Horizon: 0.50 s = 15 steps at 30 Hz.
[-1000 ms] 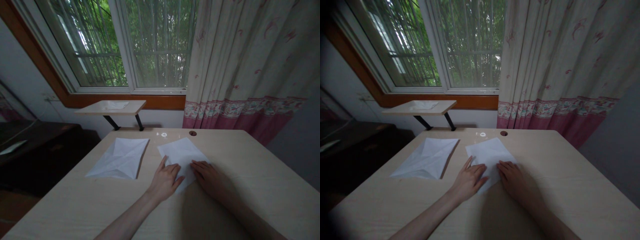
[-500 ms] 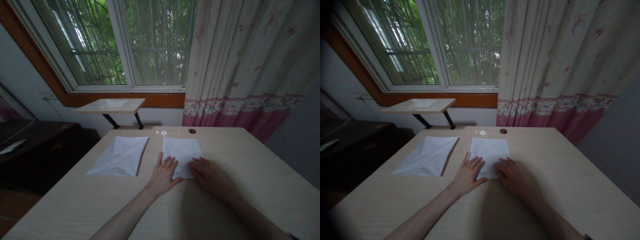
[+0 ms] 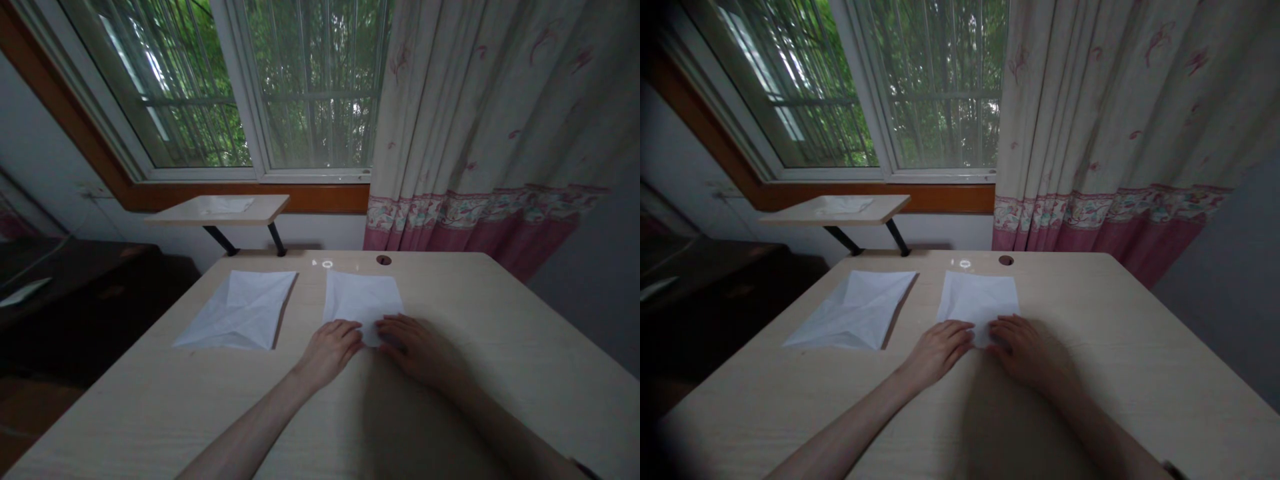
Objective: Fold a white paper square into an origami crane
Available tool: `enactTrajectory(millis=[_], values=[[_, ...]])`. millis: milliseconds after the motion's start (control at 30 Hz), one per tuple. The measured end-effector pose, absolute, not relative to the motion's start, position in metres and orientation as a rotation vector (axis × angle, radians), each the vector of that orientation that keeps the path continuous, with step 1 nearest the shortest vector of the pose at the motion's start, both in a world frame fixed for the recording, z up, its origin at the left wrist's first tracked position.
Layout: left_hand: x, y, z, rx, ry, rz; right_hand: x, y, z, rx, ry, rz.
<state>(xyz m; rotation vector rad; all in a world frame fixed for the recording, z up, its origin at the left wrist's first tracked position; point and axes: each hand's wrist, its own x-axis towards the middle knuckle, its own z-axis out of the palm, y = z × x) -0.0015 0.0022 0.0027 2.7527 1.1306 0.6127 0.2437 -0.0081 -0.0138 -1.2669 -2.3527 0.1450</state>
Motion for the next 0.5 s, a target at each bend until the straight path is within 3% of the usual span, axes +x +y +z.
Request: enactTrajectory(millis=[500], values=[[-0.002, 0.004, -0.004, 2.696, 1.223, 0.759, 0.265, 0.012, -0.029, -1.175, -2.037, 0.020]])
